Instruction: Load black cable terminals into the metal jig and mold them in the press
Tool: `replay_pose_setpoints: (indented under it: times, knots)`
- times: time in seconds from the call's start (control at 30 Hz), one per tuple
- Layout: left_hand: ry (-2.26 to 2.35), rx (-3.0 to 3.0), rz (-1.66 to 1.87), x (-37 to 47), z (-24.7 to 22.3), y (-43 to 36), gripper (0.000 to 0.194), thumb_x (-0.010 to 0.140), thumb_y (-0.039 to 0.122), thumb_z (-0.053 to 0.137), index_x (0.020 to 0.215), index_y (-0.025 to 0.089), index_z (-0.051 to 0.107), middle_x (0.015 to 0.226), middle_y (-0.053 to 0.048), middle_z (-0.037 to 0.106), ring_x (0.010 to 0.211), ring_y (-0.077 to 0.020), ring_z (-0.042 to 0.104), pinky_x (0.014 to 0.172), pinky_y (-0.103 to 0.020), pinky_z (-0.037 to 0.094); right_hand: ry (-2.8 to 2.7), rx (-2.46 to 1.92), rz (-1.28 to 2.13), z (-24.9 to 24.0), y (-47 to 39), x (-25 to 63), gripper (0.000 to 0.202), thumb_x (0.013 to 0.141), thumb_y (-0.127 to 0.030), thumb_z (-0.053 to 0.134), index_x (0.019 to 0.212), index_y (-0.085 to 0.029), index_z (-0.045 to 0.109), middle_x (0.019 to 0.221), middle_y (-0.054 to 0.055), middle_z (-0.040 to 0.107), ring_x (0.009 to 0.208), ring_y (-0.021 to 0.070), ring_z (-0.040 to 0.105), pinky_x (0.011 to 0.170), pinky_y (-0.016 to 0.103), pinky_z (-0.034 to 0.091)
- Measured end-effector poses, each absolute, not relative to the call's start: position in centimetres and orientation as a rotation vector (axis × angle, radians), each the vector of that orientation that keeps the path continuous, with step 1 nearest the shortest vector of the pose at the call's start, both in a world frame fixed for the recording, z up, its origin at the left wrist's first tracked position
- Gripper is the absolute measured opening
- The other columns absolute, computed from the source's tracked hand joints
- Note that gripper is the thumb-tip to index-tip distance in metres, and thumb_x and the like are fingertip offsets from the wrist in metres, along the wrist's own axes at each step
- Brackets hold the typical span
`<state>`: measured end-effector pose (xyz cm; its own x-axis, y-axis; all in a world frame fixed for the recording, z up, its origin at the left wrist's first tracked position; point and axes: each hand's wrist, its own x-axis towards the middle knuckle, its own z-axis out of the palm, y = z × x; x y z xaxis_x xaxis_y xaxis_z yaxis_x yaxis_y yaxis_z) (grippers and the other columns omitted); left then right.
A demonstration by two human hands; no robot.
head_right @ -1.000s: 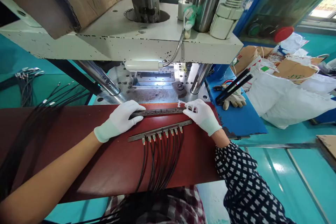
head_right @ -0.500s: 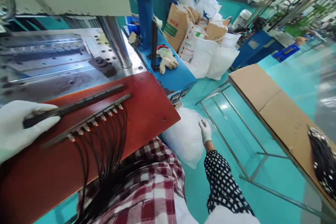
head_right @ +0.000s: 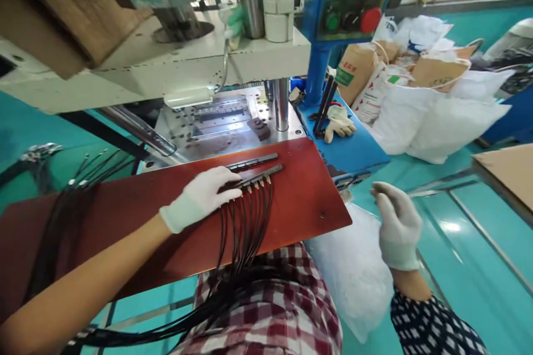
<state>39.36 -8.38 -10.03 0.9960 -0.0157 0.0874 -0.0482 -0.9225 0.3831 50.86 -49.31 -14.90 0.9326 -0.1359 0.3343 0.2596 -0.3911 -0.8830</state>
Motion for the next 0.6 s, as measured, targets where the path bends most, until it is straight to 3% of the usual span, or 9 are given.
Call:
replay_pose_setpoints:
  times: [0.13,0.27,0.47,0.6]
  knots:
    - [0.1,2.712,0.147,39.3,-11.6,-10.5,0.019,0.095,0.035,0.053,0.096,0.021,0.065,0.099,-0.006,0.065,0.096,-0.0235,0.062,0.088,-0.039,0.049,-0.531,-1.88,0.067,-11.0,-39.9,48.8,0.029,0.089,-0.041,0.062,0.109,-0.022,0.068,0.114,0.01,0.067,0.106,0.0229,0.064,0.098,0.042,0.049]
    - [0.174,2.589,0.16,39.2,-11.1,-9.9,0.013,0.094,0.03,0.054,0.092,0.021,0.063,0.095,-0.004,0.066,0.09,-0.0216,0.063,0.085,-0.038,0.05,-0.259,-1.391,0.507,-11.5,-33.9,48.0,0.052,0.084,-0.048,0.07,0.127,-0.023,0.054,0.129,0.011,0.061,0.119,0.0244,0.06,0.1,0.045,0.05]
    - [0.179,2.573,0.452,44.2,-8.4,-3.4,0.012,0.09,0.024,0.056,0.091,0.02,0.067,0.098,-0.006,0.068,0.099,-0.0239,0.063,0.095,-0.042,0.049,0.003,-0.676,1.409,-12.5,-26.9,44.6,0.044,0.073,-0.048,0.081,0.099,-0.018,0.062,0.104,0.007,0.069,0.096,0.0185,0.065,0.095,0.037,0.047]
    - [0.24,2.492,0.552,50.1,-7.4,2.1,0.014,0.091,0.026,0.06,0.097,0.015,0.068,0.108,-0.009,0.068,0.106,-0.0235,0.063,0.097,-0.045,0.05,-0.132,-0.575,1.605,-12.5,-22.3,43.5,0.044,0.072,-0.042,0.082,0.103,-0.017,0.064,0.11,0.008,0.069,0.104,0.0197,0.064,0.099,0.037,0.042]
